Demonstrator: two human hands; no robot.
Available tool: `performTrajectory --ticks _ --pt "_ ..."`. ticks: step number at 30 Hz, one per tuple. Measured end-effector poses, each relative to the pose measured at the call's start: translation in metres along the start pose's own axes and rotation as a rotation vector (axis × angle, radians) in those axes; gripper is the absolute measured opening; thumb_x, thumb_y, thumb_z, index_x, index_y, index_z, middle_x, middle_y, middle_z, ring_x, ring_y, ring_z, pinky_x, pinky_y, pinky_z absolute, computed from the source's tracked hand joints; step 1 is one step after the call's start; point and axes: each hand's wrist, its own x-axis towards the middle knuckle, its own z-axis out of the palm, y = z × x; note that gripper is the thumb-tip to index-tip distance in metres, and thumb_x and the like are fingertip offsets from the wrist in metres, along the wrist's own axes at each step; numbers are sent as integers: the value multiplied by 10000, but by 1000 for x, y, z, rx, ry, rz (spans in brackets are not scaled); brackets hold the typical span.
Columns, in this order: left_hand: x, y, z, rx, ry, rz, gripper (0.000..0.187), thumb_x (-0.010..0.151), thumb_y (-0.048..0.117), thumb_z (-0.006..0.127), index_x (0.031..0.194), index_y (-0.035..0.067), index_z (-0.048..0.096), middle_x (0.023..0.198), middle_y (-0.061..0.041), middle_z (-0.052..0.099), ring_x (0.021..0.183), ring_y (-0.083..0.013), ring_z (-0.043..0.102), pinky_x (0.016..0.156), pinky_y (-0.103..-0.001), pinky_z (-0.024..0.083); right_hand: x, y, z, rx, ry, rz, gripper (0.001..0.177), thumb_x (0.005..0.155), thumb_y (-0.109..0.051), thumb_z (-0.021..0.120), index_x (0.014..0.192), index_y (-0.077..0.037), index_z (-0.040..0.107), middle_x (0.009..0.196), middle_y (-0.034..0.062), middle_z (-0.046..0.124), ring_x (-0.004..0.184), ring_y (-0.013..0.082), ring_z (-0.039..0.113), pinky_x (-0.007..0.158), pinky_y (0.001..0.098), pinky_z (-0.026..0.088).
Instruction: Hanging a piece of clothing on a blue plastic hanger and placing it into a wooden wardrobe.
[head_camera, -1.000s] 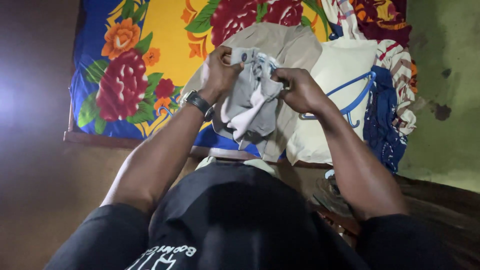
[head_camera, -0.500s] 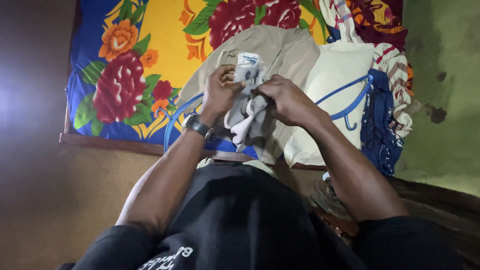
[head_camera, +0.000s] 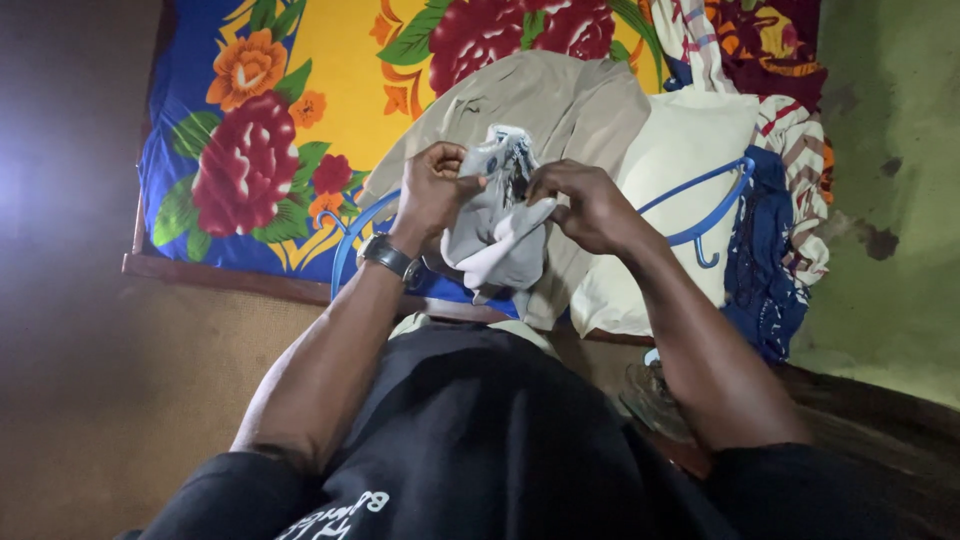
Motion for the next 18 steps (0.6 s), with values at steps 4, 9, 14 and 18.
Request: performTrajectory --ticks 4,9,14,18 --pt "-1 -8 1 72 20 6 340 719 -44 846 993 35 662 861 9 660 753 -59 613 671 -217 529 1 4 9 57 -14 124 257 765 65 789 968 -39 670 1012 96 704 1014 275 675 888 378 526" --pt "-22 11 12 438 19 79 319 715 25 828 916 46 582 779 7 571 708 -89 545 624 -262 473 -3 6 19 235 13 242 241 793 26 796 984 -42 665 1005 78 685 990 205 654 905 345 513" --pt "-38 28 18 262 -201 57 319 746 61 782 1019 27 619 852 8 645 761 -72 602 682 -257 502 -4 2 31 191 13 278 277 762 30 787 995 -34 650 995 69 675 966 190 652 884 335 509" --pt "-41 35 15 241 -281 -148 405 814 156 728 1186 24 639 916 -35 703 762 -90 622 678 -282 510 -8 3 38 202 110 245 303 769 25 780 1019 -22 615 977 81 664 962 194 645 897 327 506"
